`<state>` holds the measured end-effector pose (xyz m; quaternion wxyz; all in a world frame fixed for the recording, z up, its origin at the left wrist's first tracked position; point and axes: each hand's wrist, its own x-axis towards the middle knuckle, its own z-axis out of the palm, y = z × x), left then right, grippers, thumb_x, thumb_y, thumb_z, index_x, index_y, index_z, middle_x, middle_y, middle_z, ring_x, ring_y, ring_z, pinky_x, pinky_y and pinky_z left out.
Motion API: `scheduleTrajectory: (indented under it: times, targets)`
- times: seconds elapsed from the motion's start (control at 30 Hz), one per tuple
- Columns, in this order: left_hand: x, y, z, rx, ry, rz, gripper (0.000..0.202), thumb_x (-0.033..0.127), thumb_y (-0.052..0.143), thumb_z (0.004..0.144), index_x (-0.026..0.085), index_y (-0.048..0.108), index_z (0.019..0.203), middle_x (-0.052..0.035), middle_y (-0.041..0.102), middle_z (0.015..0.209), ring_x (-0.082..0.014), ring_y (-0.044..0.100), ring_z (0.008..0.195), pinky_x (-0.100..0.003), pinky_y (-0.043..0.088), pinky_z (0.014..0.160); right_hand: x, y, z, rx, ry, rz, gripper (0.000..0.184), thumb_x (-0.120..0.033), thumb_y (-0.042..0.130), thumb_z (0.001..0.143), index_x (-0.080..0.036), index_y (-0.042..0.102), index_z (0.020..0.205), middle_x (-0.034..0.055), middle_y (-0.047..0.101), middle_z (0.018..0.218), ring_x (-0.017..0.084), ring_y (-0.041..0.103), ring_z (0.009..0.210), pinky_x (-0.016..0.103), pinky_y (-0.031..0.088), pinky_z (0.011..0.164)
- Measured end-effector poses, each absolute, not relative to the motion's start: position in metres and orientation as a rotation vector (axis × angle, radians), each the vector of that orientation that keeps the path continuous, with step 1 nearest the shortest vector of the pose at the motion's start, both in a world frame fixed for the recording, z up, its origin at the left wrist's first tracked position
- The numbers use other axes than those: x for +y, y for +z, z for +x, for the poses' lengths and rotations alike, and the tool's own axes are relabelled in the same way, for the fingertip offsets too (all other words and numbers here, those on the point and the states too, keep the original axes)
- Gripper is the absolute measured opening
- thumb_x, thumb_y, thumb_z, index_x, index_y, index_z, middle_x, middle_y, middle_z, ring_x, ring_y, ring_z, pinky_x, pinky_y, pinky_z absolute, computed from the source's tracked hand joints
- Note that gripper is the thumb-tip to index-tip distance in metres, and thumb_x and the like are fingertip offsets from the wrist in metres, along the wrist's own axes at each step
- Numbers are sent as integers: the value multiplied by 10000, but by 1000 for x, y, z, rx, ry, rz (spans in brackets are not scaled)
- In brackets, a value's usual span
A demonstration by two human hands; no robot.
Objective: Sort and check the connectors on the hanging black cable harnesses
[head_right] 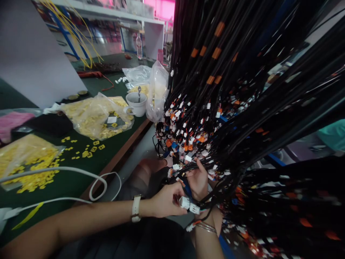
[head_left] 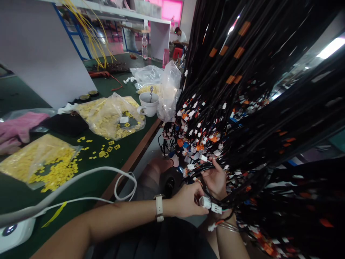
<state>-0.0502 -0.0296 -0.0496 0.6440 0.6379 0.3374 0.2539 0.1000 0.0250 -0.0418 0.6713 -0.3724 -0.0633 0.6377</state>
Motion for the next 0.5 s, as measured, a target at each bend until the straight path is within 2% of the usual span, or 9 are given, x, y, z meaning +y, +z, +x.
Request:
scheduleTrajectory:
  times: [0.23,0.4,0.5]
  targets:
    - [-32,-39,-53,742,592,1540,335,254,680,649,148,546,937,-30,621,865,-101,543,687,-192,400,601,25,-38,93,-216,1493,-833,58,-207,590,772,-228,620,816,-34,678,753,148,647,697,272,513,630]
    - [-29,-34,-54,740,553,1620,393,384,719,643,136,620,930,-17,617,754,-102,523,634,-189,385,565,28,-41,93,-215,1429,-870,123,-218,660,699,-228,614,812,-45,665,726,145,638,644,268,511,582]
    - [-32,-33,-55,671,628,1785,448,446,722,631,147,652,957,-47,647,841,-142,568,765,-217,423,688,30,-46,97,-208,1422,-892,128,-228,672,690,-221,612,803,-47,658,721,140,636,662,251,503,576]
